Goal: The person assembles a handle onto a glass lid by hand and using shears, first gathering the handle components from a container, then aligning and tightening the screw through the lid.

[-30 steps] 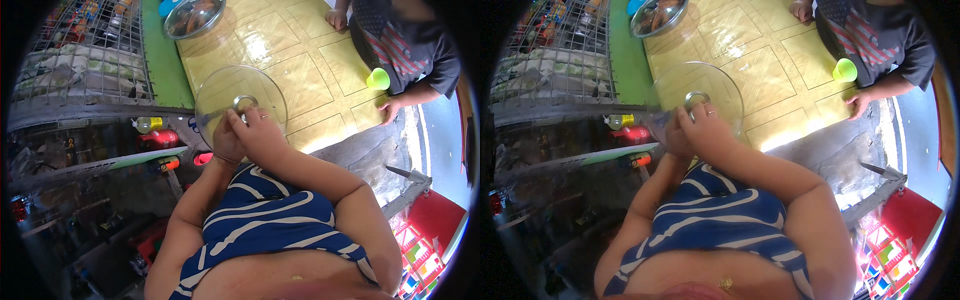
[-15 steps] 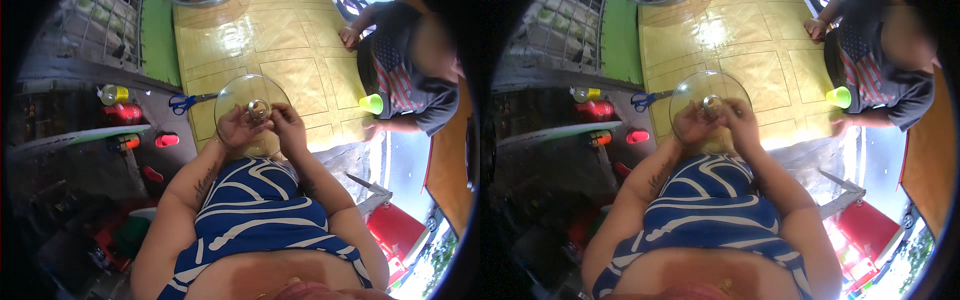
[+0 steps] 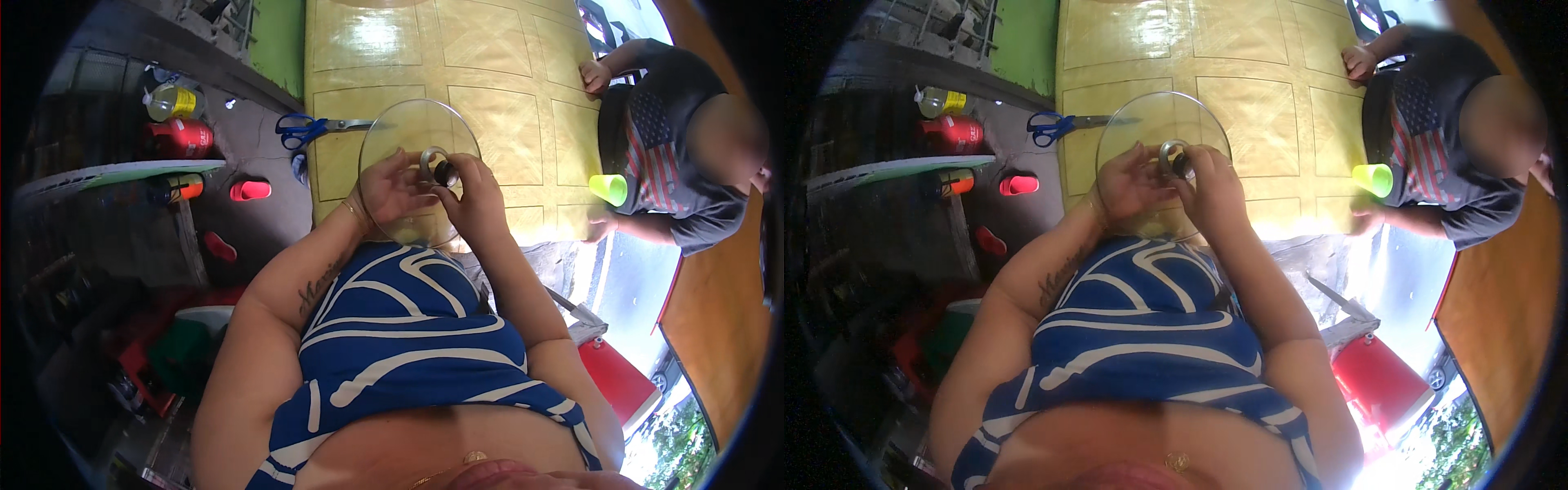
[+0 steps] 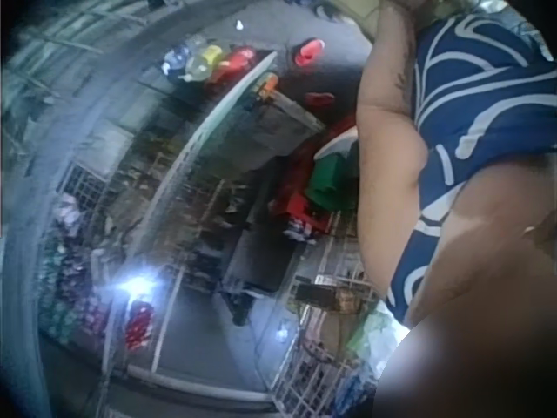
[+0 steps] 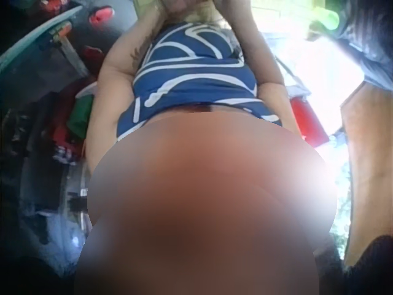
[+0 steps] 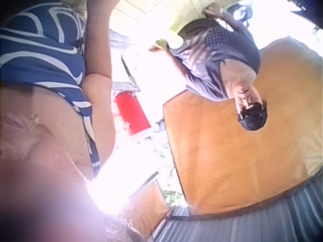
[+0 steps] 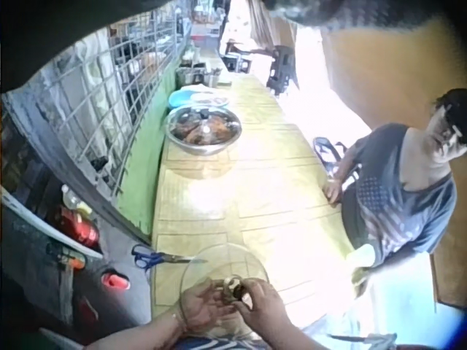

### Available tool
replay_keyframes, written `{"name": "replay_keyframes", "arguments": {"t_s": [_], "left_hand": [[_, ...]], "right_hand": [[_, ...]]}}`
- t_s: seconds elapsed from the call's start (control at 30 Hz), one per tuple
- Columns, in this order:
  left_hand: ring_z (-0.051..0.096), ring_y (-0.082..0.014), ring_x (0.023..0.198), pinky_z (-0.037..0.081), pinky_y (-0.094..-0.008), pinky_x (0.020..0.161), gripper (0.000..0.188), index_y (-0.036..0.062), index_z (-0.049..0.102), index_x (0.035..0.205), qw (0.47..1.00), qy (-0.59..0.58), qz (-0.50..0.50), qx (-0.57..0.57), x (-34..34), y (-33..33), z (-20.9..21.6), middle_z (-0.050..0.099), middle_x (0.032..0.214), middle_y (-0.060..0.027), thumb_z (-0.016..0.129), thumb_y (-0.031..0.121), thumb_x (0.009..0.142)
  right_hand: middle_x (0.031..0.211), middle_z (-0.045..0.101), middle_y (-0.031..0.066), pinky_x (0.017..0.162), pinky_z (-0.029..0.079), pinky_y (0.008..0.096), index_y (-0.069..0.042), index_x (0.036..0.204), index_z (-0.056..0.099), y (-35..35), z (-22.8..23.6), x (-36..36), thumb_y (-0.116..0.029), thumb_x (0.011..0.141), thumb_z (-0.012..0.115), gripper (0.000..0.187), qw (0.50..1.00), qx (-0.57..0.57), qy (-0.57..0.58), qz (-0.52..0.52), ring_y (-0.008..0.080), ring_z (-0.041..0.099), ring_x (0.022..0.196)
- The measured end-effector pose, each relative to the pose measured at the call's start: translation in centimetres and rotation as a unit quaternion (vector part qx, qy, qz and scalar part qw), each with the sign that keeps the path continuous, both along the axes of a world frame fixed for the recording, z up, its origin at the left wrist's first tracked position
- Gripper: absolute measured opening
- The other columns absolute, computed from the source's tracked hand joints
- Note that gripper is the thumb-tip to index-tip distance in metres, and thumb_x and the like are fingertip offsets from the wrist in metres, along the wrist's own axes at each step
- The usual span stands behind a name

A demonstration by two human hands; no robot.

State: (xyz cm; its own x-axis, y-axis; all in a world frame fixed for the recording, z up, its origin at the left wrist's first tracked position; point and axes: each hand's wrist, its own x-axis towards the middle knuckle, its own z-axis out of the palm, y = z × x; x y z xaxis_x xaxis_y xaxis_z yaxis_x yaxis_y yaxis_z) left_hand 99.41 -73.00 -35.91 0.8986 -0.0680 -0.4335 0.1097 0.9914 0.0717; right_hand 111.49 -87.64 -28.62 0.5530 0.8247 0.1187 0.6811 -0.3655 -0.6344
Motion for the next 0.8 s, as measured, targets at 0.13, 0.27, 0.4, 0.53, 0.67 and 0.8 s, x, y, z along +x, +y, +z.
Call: {"name": "replay_keyframes", "arguments": {"t_s": [0.13,0.27,0.4,0.53,0.67,0.8], "left_hand": [[0.062,-0.0324,0.112,0.049,-0.0514,0.101,0.054,0.0069,0.053,0.137,1.0,-0.001,0.002,0.005,-0.2,-0.1,-0.6,0.064,0.12,-0.0178,0.039,0.049,0.106],[0.064,-0.0305,0.11,0.051,-0.0491,0.1,0.052,0.0052,0.053,0.135,1.0,-0.005,0.001,0.017,-0.1,0.0,-0.6,0.065,0.119,-0.0176,0.039,0.046,0.106],[0.065,-0.028,0.109,0.054,-0.0448,0.098,0.041,0.0028,0.054,0.135,0.999,-0.028,-0.008,0.042,-0.2,0.3,-0.4,0.066,0.121,-0.0171,0.045,0.031,0.106],[0.066,-0.027,0.11,0.054,-0.0423,0.097,0.037,0.0014,0.054,0.135,0.991,-0.052,-0.032,0.115,0.2,0.4,-0.6,0.066,0.123,-0.0165,0.052,0.02,0.103],[0.065,-0.0248,0.114,0.054,-0.0388,0.097,0.042,0.0006,0.054,0.134,0.993,-0.067,-0.028,0.095,0.3,0.0,-1.6,0.064,0.127,-0.0136,0.065,0.015,0.096],[0.068,-0.0214,0.104,0.057,-0.0336,0.091,0.033,0.0009,0.058,0.129,0.995,-0.054,-0.012,0.084,0.7,-0.4,-1.4,0.067,0.117,-0.0129,0.062,0.01,0.097]], "right_hand": [[0.096,0.067,0.0109,0.074,0.056,0.0361,-0.005,0.113,0.062,0.3,0.4,0.9,-0.01,0.073,0.085,0.047,0.998,-0.051,0.026,0.02,0.0271,0.068,0.086],[0.089,0.067,0.0117,0.071,0.055,0.0405,-0.006,0.098,0.064,0.9,1.1,1.4,-0.015,0.073,0.084,0.033,0.996,-0.066,0.06,0.007,0.031,0.067,0.083],[0.087,0.067,0.0123,0.07,0.055,0.0392,-0.005,0.094,0.065,1.1,0.9,1.9,-0.019,0.072,0.085,0.032,0.993,-0.095,0.07,0.004,0.0301,0.068,0.08],[0.091,0.07,0.0143,0.074,0.056,0.0361,0.0,0.105,0.067,1.1,0.6,2.4,-0.017,0.074,0.085,0.04,0.983,-0.095,0.155,-0.037,0.027,0.071,0.084],[0.095,0.072,0.0158,0.078,0.056,0.035,0.003,0.113,0.067,0.3,-0.7,2.7,-0.015,0.076,0.084,0.045,0.964,-0.072,0.247,-0.061,0.0246,0.072,0.088],[0.098,0.072,0.0131,0.076,0.058,0.0317,0.002,0.12,0.065,-0.2,-0.9,2.5,-0.008,0.078,0.083,0.047,0.974,-0.069,0.207,-0.058,0.0215,0.071,0.09]]}}
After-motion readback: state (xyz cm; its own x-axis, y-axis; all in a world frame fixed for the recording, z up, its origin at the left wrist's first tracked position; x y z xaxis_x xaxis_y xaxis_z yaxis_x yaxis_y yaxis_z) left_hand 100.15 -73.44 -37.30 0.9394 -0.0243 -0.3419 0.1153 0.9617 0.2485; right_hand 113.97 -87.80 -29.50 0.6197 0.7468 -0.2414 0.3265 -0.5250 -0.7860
